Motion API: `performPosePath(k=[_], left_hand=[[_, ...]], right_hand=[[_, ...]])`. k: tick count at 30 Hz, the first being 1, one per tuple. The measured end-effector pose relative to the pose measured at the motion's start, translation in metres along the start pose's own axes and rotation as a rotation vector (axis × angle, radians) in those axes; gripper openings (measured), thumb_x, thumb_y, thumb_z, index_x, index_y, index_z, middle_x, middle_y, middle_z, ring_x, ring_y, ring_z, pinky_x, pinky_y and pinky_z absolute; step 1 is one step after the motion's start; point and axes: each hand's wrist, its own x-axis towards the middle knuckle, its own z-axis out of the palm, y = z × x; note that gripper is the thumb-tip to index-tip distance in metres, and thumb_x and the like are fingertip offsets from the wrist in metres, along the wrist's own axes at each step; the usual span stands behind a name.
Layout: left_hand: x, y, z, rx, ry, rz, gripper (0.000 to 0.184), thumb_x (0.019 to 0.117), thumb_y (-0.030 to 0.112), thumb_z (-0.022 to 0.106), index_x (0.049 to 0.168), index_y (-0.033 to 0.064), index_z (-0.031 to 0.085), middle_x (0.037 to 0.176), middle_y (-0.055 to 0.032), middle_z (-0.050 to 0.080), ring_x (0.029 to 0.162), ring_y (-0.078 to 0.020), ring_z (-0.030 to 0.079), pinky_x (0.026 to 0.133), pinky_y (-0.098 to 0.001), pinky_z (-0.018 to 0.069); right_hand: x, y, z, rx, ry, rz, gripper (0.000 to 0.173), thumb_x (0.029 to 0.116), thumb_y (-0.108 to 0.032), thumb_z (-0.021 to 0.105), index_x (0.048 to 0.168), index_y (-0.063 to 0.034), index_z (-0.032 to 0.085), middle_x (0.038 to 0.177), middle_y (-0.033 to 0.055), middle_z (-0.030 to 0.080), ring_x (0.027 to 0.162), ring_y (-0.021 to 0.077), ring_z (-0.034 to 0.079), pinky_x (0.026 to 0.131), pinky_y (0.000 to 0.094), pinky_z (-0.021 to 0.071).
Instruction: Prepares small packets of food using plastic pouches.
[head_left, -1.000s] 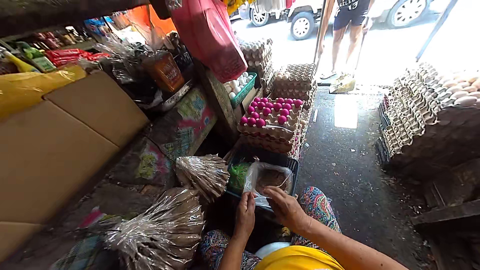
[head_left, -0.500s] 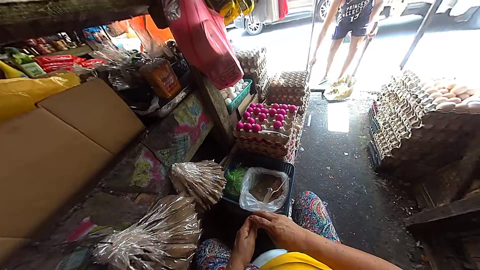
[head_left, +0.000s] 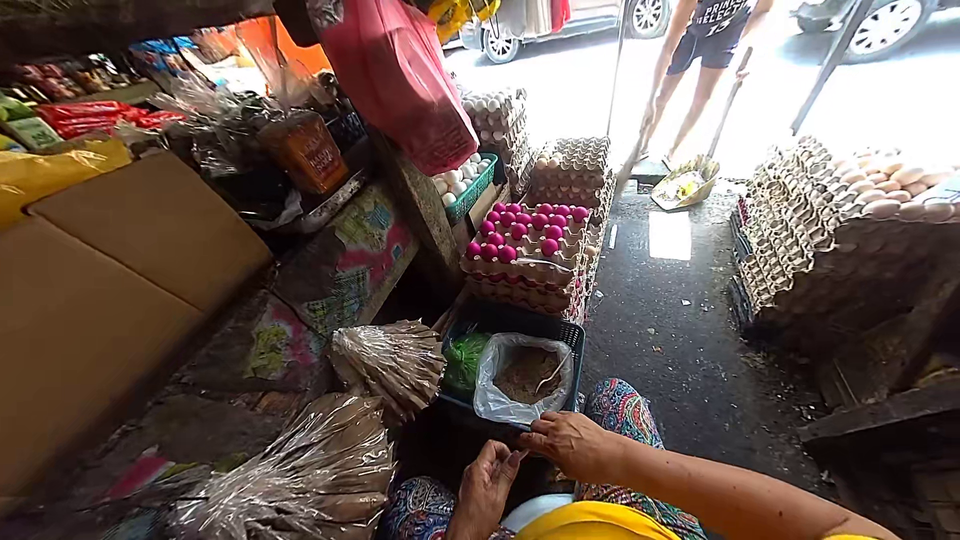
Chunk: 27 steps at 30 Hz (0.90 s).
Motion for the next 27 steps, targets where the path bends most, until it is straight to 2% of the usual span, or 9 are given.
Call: performPosePath(k=[9, 12, 15, 17, 20, 22, 23, 24, 27], left_hand=[[0.007, 0.026, -0.009, 0.176, -0.161, 0.089, 0.039, 0.1086, 0.035, 0.042, 0.104, 0.0039, 0.066, 0.073, -0.0013, 0.055, 0.064, -0.0112, 0.051, 0.063, -0.0319, 0.0458], [0.003, 0.052, -0.012, 0.01, -0.195, 0.235, 0.033, 0.1084, 0.029, 0.045, 0.099, 0.0049, 0.066, 0.068, 0.0059, 0.052, 0.058, -0.0015, 0.048, 0.058, -0.0198, 0.0439], [-0.005, 0.093, -0.016, -0.38, -0.231, 0.445, 0.023, 0.1063, 0.022, 0.054, 0.104, 0.0079, 0.072, 0.09, 0.0057, 0.073, 0.083, -0.0021, 0.07, 0.081, -0.0231, 0.0599], [-0.004, 0.12, -0.02, -0.52, -0.227, 0.563, 0.022, 0.1037, 0.024, 0.058, 0.113, 0.014, 0.076, 0.107, 0.0029, 0.077, 0.102, -0.0069, 0.072, 0.096, -0.0274, 0.0576], [0.005, 0.14, -0.021, -0.46, -0.021, 0.626, 0.019, 0.1002, 0.021, 0.065, 0.112, 0.0148, 0.078, 0.109, 0.0024, 0.076, 0.104, -0.007, 0.07, 0.095, -0.0248, 0.0568], [0.019, 0.134, -0.018, -0.323, 0.198, 0.605, 0.017, 0.0981, 0.018, 0.068, 0.107, 0.0099, 0.08, 0.104, 0.0008, 0.076, 0.099, -0.008, 0.07, 0.092, -0.0246, 0.057], [0.027, 0.127, -0.016, -0.257, 0.285, 0.574, 0.016, 0.0971, 0.016, 0.069, 0.106, 0.0065, 0.079, 0.102, 0.0003, 0.077, 0.096, -0.0074, 0.07, 0.091, -0.0238, 0.0565], [0.032, 0.12, -0.016, -0.221, 0.338, 0.511, 0.017, 0.097, 0.014, 0.068, 0.106, 0.0036, 0.078, 0.1, 0.0002, 0.077, 0.093, -0.0059, 0.07, 0.089, -0.0223, 0.0553], [0.035, 0.103, -0.018, -0.334, 0.376, 0.256, 0.017, 0.0994, 0.005, 0.062, 0.108, -0.0021, 0.075, 0.094, -0.0027, 0.078, 0.085, -0.0046, 0.072, 0.08, -0.0191, 0.0582]], right_hand=[[-0.014, 0.01, -0.037, -0.104, 0.05, 0.032, 0.022, 0.0986, 0.003, 0.053, 0.116, 0.0001, 0.066, 0.114, 0.0218, 0.065, 0.112, 0.0415, 0.063, 0.088, 0.0546, 0.0537], [-0.02, 0.022, -0.039, -0.195, 0.436, -0.129, 0.018, 0.1, -0.003, 0.055, 0.109, -0.0035, 0.07, 0.106, 0.0162, 0.07, 0.099, 0.0343, 0.069, 0.079, 0.0468, 0.0593], [-0.015, 0.021, -0.046, -0.227, 0.904, -0.293, 0.019, 0.1053, -0.011, 0.05, 0.106, -0.0066, 0.068, 0.106, 0.0132, 0.072, 0.093, 0.0248, 0.071, 0.08, 0.0355, 0.0592], [-0.006, 0.013, -0.052, -0.176, 1.094, -0.331, 0.021, 0.1091, -0.015, 0.045, 0.108, -0.0064, 0.064, 0.106, 0.0138, 0.069, 0.096, 0.0214, 0.068, 0.086, 0.0299, 0.0567], [0.02, 0.001, -0.043, 0.126, 1.208, -0.347, 0.022, 0.1072, -0.015, 0.05, 0.105, -0.0007, 0.066, 0.105, 0.0161, 0.069, 0.103, 0.0189, 0.069, 0.092, 0.0281, 0.0565], [0.043, -0.004, -0.017, 0.593, 1.128, -0.38, 0.02, 0.1048, -0.009, 0.052, 0.106, 0.0049, 0.066, 0.104, 0.0121, 0.069, 0.102, 0.0116, 0.066, 0.093, 0.0248, 0.0545], [0.049, -0.011, -0.003, 0.915, 1.018, -0.351, 0.021, 0.1053, -0.008, 0.05, 0.108, 0.0042, 0.067, 0.1, 0.004, 0.068, 0.094, 0.0029, 0.064, 0.086, 0.019, 0.0532], [0.051, -0.022, 0.008, 1.252, 0.853, -0.257, 0.022, 0.1071, -0.011, 0.046, 0.11, -0.0024, 0.066, 0.094, -0.0046, 0.068, 0.082, -0.0025, 0.062, 0.074, 0.0158, 0.0521], [0.046, -0.041, 0.023, 1.952, 0.237, -0.125, 0.028, 0.1103, -0.035, 0.037, 0.1, -0.0213, 0.059, 0.083, -0.0083, 0.064, 0.067, 0.0009, 0.059, 0.057, 0.0172, 0.0484]])
